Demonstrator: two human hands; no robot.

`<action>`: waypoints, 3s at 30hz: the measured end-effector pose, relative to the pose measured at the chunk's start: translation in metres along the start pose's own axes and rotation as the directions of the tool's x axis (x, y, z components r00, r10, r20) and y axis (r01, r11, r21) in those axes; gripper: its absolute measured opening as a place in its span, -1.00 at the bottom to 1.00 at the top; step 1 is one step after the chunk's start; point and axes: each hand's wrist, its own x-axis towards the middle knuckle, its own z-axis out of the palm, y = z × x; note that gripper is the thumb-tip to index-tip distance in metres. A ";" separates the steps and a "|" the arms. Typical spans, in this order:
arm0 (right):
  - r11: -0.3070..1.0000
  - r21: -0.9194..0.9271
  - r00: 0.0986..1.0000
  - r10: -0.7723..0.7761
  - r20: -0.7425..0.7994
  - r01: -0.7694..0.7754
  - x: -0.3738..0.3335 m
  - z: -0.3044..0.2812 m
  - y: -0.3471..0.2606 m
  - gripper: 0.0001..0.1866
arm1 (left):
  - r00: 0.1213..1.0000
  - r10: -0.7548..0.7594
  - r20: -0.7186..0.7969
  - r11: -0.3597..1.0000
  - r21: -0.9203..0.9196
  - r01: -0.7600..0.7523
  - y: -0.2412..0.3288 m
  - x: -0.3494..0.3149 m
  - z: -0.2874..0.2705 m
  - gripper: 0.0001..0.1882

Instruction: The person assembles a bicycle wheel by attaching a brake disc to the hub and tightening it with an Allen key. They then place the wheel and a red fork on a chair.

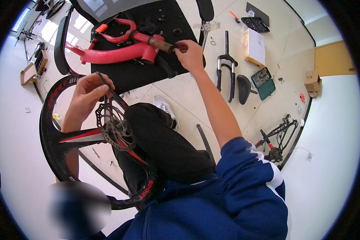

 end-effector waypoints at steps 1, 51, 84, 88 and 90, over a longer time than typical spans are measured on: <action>0.997 -0.057 0.998 -0.052 0.025 0.054 0.005 0.006 0.001 -0.81 | 1.000 -0.012 -0.013 1.000 0.028 0.013 0.000 -0.003 0.002 -0.79; 0.429 0.592 0.705 0.172 0.688 -0.682 -0.192 0.038 -0.143 -0.89 | 0.833 -0.398 0.384 0.699 0.716 0.003 -0.004 0.011 0.000 -0.67; 0.454 0.501 0.652 0.283 0.703 -0.737 -0.190 0.037 -0.150 -0.87 | 0.838 -0.402 0.368 0.760 0.645 0.081 -0.024 0.049 0.034 -0.60; 0.441 0.507 0.636 0.219 0.740 -0.741 -0.186 0.034 -0.147 -0.85 | 0.796 -0.404 0.452 0.844 0.519 0.134 -0.025 0.050 0.028 -0.58; 0.424 0.536 0.644 0.167 0.746 -0.730 -0.188 0.035 -0.142 -0.84 | 0.789 -0.394 0.472 0.868 0.474 0.151 -0.027 0.047 0.025 -0.59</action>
